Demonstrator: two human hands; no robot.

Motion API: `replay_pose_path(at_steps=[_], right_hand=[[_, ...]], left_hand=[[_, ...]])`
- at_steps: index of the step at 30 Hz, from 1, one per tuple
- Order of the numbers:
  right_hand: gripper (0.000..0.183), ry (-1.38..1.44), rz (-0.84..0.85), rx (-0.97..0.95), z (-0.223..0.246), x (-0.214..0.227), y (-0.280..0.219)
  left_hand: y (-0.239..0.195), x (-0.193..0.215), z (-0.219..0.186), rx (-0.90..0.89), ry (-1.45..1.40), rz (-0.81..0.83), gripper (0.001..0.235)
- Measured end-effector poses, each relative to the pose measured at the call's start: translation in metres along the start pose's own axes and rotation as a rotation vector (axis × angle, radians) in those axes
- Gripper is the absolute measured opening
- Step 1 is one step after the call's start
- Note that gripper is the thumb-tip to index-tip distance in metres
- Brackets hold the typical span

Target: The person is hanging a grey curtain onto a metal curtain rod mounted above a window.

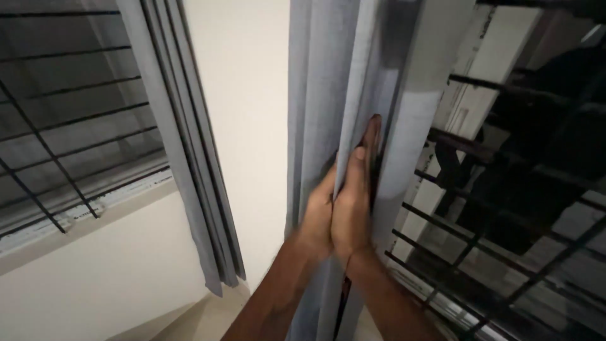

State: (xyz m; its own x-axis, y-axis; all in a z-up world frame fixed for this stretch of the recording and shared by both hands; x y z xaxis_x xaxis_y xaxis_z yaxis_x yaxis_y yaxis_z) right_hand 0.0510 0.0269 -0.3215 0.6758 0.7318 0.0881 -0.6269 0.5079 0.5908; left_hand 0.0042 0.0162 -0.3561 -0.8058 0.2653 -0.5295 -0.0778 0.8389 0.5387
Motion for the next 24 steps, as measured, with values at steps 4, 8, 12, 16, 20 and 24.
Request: replay_pose_path(at_steps=[4,8,12,16,20,24], right_hand=[[0.069,-0.057,0.007,0.017,-0.016,0.001,-0.006],[0.068,-0.038,0.014,-0.049,-0.016,-0.002,-0.014],[0.067,-0.056,0.019,-0.05,-0.025,0.0,-0.02],[0.067,-0.067,0.016,-0.085,-0.038,-0.001,-0.028],[0.069,0.01,0.019,-0.199,-0.067,0.0,-0.04],[0.072,0.075,-0.014,-0.382,-0.09,-0.002,-0.05]], left_hand=[[-0.01,0.017,0.018,0.038,0.009,-0.06,0.071],[-0.023,0.038,0.037,0.127,-0.002,-0.191,0.073],[-0.03,0.044,0.046,0.167,0.031,-0.245,0.073],[-0.039,0.059,0.063,0.239,-0.034,-0.303,0.073],[-0.048,0.073,0.078,0.249,-0.039,-0.297,0.073],[-0.059,0.081,0.09,0.261,-0.002,-0.334,0.073]])
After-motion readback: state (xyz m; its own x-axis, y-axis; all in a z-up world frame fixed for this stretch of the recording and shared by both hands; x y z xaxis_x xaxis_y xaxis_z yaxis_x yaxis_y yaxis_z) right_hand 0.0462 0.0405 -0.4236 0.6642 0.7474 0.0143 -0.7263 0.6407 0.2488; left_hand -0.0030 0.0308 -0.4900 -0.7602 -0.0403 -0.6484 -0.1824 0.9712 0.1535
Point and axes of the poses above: each hand's wrist, its own y-axis towards the middle knuckle, its own x-axis out of the back of the hand, z = x × y, the point moved 5 cm from there along y, towards the middle knuckle, and after that the axes turned 15 degrees about z, right-handed, at the moved point
